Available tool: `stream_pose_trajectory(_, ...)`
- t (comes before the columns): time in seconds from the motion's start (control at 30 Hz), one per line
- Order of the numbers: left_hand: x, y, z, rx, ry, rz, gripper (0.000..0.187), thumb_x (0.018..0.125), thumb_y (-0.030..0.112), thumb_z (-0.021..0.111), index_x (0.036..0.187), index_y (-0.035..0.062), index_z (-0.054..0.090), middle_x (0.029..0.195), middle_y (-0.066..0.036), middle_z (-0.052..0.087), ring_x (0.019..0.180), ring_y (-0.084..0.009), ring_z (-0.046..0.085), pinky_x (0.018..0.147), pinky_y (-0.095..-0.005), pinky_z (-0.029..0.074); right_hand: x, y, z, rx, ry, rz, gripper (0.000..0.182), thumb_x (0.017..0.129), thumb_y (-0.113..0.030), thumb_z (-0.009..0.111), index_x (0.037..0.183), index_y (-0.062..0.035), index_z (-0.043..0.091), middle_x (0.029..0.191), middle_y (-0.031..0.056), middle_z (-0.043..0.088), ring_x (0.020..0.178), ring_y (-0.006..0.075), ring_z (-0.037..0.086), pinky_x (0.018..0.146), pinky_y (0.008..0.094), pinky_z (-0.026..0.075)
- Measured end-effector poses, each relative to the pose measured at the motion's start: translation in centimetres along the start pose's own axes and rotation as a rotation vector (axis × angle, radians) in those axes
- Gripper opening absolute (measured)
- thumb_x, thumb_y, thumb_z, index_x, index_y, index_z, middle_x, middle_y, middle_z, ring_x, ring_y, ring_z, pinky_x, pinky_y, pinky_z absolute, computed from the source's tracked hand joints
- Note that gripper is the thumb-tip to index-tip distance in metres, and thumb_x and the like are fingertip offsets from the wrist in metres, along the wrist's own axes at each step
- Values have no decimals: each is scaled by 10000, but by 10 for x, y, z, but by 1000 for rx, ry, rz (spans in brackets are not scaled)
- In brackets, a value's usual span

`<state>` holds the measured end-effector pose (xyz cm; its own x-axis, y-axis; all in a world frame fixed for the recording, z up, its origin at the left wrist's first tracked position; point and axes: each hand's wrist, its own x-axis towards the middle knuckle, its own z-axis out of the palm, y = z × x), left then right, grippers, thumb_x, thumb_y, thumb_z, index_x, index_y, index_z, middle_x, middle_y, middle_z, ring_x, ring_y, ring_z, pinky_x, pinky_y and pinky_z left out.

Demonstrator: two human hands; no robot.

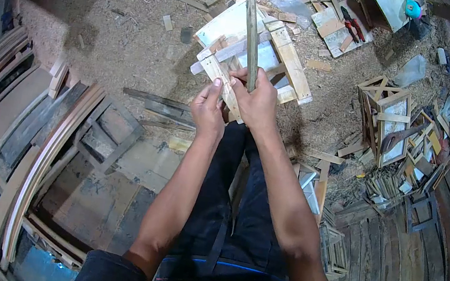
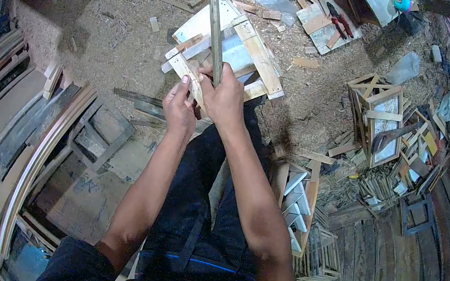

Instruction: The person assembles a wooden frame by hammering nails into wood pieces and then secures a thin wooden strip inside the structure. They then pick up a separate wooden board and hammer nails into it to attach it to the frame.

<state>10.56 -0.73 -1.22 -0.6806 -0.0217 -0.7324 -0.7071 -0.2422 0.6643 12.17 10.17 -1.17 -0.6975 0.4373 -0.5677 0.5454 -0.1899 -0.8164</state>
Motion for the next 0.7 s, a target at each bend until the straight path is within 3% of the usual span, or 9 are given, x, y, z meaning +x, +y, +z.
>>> stream_pose_trajectory(0.03,1,-1,-1,1,2,1,308,986,205,594,1137,-62,622,1118,-117,654,1005,-165,625,897,-317,493,0,2,1,0,-1,1,172,850,-61,711,973,4,610,938,106,734,841,143,684,764,303,533)
stream_pose_trajectory(0.1,2,-1,-2,3,4,4,307,984,205,598,1133,-63,625,1114,-117,655,1000,-163,626,893,-315,494,1,4,2,3,18,-25,191,844,-110,692,962,12,604,895,157,723,844,313,715,738,390,543)
stream_pose_trajectory(0.13,2,-1,-1,13,20,5,306,983,204,600,1131,-63,627,1106,-114,659,993,-160,628,887,-311,496,1,4,3,3,17,-25,191,844,-110,692,962,12,604,895,157,723,844,313,715,738,390,543)
stream_pose_trajectory(0.2,1,-1,-1,22,34,6,305,982,203,602,1129,-63,630,1098,-112,663,985,-157,630,880,-306,498,1,4,2,-7,10,4,174,846,-71,719,968,0,615,919,96,732,821,134,676,756,300,532)
stream_pose_trajectory(0.33,1,-1,0,49,52,2,300,981,198,603,1121,-65,635,1074,-109,672,957,-154,638,868,-295,501,0,2,2,-35,11,13,171,845,-76,721,962,-2,620,913,92,731,811,133,673,755,299,532)
stream_pose_trajectory(0.4,2,-1,0,53,58,0,298,981,197,604,1119,-65,636,1071,-109,673,949,-153,640,866,-292,501,0,1,2,-26,28,-29,195,847,-118,700,959,6,599,880,152,721,828,307,713,732,387,541)
stream_pose_trajectory(0.7,3,-4,-3,34,23,21,278,980,190,604,1097,-59,648,1048,-105,679,927,-146,640,838,-289,503,0,3,3,-13,26,-19,196,845,-97,698,976,1,591,905,149,722,859,295,713,755,386,539)
